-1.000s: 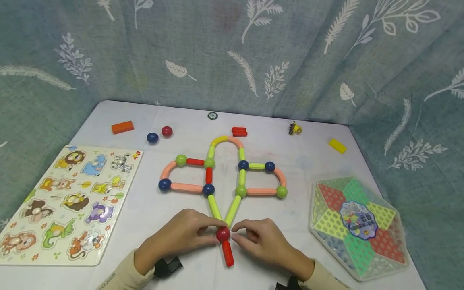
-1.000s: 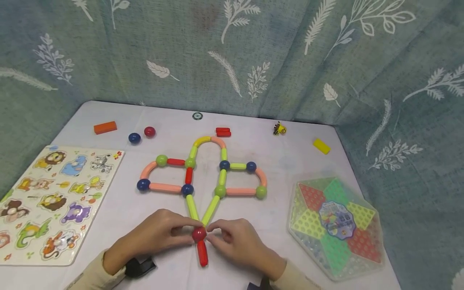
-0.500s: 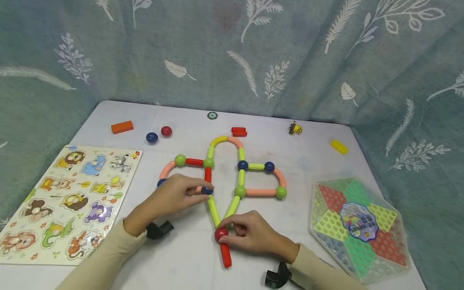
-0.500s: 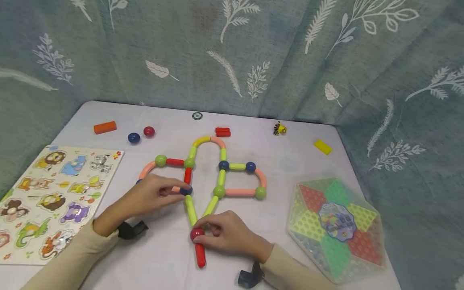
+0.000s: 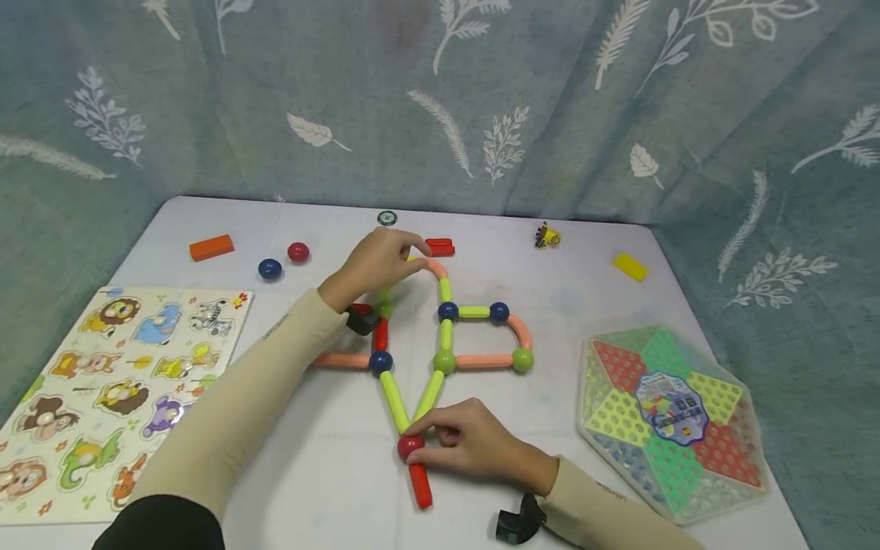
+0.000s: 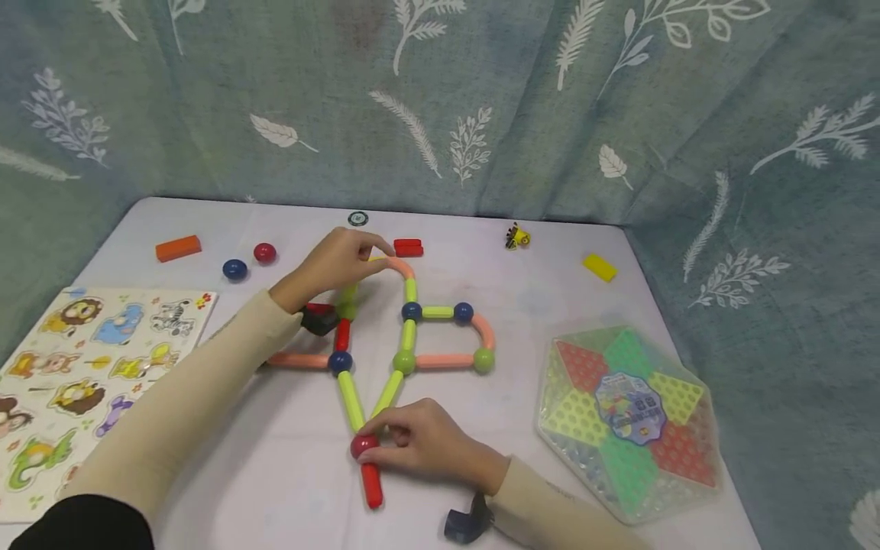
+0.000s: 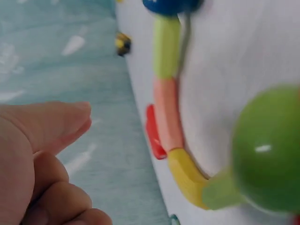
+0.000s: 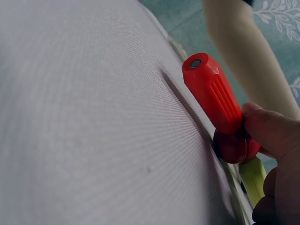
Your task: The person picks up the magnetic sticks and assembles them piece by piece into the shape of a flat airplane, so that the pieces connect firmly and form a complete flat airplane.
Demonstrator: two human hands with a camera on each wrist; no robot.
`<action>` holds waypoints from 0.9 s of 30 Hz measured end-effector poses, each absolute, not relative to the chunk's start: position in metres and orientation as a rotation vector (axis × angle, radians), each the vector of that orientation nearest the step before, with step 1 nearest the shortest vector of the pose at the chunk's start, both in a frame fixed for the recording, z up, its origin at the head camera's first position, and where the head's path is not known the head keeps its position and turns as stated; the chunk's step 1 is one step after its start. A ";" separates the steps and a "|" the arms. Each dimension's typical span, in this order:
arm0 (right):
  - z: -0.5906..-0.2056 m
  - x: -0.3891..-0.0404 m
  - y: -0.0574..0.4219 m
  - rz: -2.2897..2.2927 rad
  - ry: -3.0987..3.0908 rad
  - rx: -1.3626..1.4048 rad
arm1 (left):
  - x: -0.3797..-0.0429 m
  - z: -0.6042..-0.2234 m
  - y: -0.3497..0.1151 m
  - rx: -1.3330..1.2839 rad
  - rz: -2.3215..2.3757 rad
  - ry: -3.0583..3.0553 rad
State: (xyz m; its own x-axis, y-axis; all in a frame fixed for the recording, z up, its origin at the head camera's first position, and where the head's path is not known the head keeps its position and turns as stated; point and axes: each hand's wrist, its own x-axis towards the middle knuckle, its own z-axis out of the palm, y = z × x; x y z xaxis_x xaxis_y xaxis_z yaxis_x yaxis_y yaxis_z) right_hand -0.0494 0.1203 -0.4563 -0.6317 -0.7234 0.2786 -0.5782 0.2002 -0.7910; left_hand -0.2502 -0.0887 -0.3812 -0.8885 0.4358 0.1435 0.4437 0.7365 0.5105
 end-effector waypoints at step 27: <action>-0.458 -0.051 0.122 -1.398 2.310 -1.262 | -0.313 -0.408 -0.050 -0.588 -0.523 -3.109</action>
State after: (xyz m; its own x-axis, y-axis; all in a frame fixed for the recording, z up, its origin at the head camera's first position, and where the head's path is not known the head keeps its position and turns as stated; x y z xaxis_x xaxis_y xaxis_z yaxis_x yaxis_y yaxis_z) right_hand -0.0514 0.1218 -0.4580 -0.6306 -0.7274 0.2706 -0.5769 0.2061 -0.7904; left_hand -0.3132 -0.0497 -0.4076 -0.9307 0.3657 -0.0037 0.3444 0.8798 0.3276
